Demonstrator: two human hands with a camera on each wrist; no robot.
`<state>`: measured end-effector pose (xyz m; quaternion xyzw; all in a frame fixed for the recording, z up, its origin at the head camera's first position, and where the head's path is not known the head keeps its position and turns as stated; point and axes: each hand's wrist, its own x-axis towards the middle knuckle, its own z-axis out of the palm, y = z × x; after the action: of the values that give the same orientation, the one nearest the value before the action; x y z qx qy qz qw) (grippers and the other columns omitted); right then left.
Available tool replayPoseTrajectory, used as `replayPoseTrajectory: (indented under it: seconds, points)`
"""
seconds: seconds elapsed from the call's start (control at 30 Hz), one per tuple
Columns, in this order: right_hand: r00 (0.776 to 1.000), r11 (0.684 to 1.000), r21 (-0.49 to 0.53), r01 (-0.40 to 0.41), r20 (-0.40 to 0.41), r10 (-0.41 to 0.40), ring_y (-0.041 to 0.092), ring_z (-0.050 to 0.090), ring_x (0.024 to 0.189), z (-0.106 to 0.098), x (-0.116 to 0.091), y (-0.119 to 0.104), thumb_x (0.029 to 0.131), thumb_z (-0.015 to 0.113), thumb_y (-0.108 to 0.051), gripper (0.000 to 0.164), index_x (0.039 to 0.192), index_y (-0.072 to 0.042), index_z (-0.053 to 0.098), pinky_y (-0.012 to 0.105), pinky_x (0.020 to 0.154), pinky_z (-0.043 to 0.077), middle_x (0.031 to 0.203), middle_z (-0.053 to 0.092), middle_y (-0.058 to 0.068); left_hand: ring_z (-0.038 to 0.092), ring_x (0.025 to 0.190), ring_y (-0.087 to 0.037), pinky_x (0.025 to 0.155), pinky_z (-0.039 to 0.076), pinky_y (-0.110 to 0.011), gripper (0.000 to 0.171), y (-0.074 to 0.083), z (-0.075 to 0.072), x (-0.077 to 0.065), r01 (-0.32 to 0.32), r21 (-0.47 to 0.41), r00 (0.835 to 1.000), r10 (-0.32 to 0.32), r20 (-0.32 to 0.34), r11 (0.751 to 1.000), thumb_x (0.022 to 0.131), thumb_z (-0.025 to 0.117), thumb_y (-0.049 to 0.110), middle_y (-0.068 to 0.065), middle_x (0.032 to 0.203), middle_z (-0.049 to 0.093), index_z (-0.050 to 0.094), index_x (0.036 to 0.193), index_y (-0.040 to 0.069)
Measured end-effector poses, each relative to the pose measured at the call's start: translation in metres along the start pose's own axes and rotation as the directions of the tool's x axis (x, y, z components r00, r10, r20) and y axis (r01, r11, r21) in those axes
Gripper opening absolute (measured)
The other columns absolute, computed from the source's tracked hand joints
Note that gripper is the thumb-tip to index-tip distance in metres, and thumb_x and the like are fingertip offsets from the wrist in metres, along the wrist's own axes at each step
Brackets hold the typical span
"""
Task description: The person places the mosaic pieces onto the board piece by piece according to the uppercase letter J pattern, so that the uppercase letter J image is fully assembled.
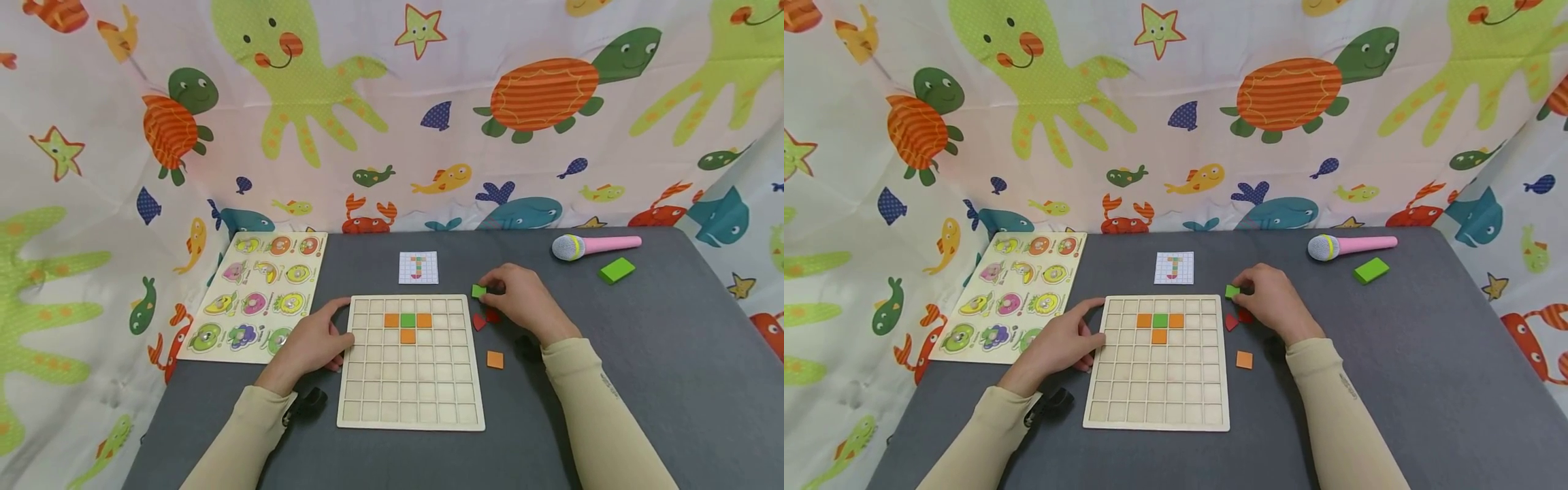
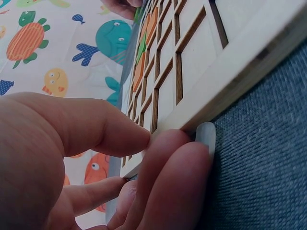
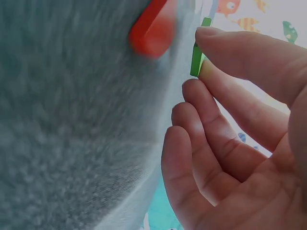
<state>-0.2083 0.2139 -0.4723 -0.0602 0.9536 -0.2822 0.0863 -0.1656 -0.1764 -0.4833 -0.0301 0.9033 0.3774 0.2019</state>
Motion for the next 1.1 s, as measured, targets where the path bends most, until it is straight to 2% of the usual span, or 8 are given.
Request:
replayPoseTrajectory:
  seconds: [0.13, 0.37, 0.5, 0.63, 0.87, 1.1]
  points:
    - [1.000, 1.000, 0.008, 0.014, 0.004, -0.014, 0.030, 0.067, 0.109, 0.002, -0.012, -0.012, 0.099, 0.079, -0.023, 0.026, 0.122, -0.012, 0.081, 0.051, 0.093, 0.060, 0.124, 0.071, 0.013, 0.072, 0.057, -0.022, 0.056, 0.061, -0.033, 0.077, 0.000, 0.000, 0.002, -0.004, 0.001, 1.000, 0.004, -0.004, 1.000, 0.095, 0.075, 0.024, -0.010, 0.082, 0.067, 0.043, 0.164, 0.029]
    - [0.993, 0.993, 0.017, 0.117, 0.008, -0.117, 0.023, 0.063, 0.093, 0.019, -0.031, -0.047, 0.097, 0.080, -0.019, 0.021, 0.117, -0.013, 0.082, 0.040, 0.080, 0.057, 0.113, 0.072, 0.008, 0.071, 0.057, -0.022, 0.055, 0.061, -0.033, 0.077, -0.001, -0.001, 0.003, 0.000, 0.008, 1.000, 0.000, -0.005, 1.000, 0.095, 0.075, 0.025, -0.010, 0.081, 0.067, 0.043, 0.165, 0.029]
    - [0.981, 0.981, 0.004, 0.192, 0.008, -0.192, 0.021, 0.063, 0.094, 0.033, -0.039, -0.069, 0.094, 0.082, -0.019, 0.021, 0.114, -0.014, 0.083, 0.039, 0.083, 0.056, 0.108, 0.073, 0.004, 0.071, 0.057, -0.022, 0.055, 0.061, -0.033, 0.077, -0.001, -0.002, 0.002, -0.004, 0.002, 1.000, 0.004, 0.002, 1.000, 0.095, 0.075, 0.025, -0.010, 0.080, 0.067, 0.043, 0.165, 0.028]
    - [0.960, 0.960, -0.019, 0.278, 0.016, -0.278, 0.018, 0.066, 0.100, 0.047, -0.047, -0.087, 0.090, 0.085, -0.018, 0.021, 0.111, -0.013, 0.083, 0.039, 0.091, 0.059, 0.107, 0.075, 0.000, 0.071, 0.057, -0.022, 0.055, 0.061, -0.033, 0.076, -0.001, -0.001, 0.001, -0.005, -0.009, 1.000, 0.005, 0.009, 1.000, 0.095, 0.075, 0.025, -0.010, 0.080, 0.067, 0.043, 0.164, 0.029]
    - [0.929, 0.926, -0.078, 0.370, 0.023, -0.369, 0.014, 0.063, 0.098, 0.069, -0.055, -0.102, 0.088, 0.086, -0.016, 0.018, 0.105, -0.013, 0.083, 0.034, 0.088, 0.059, 0.102, 0.073, -0.003, 0.071, 0.056, -0.022, 0.055, 0.061, -0.033, 0.076, 0.001, -0.001, 0.000, -0.008, -0.014, 1.000, 0.008, 0.009, 1.000, 0.095, 0.076, 0.025, -0.010, 0.080, 0.067, 0.044, 0.164, 0.029]
    - [0.929, 0.924, -0.100, 0.370, 0.031, -0.369, 0.012, 0.062, 0.096, 0.079, -0.057, -0.105, 0.086, 0.088, -0.016, 0.020, 0.106, -0.014, 0.084, 0.030, 0.085, 0.058, 0.096, 0.069, -0.005, 0.071, 0.056, -0.022, 0.054, 0.061, -0.033, 0.076, 0.001, -0.001, -0.001, -0.006, -0.011, 1.000, 0.006, 0.001, 1.000, 0.095, 0.075, 0.024, -0.010, 0.080, 0.067, 0.044, 0.164, 0.028]
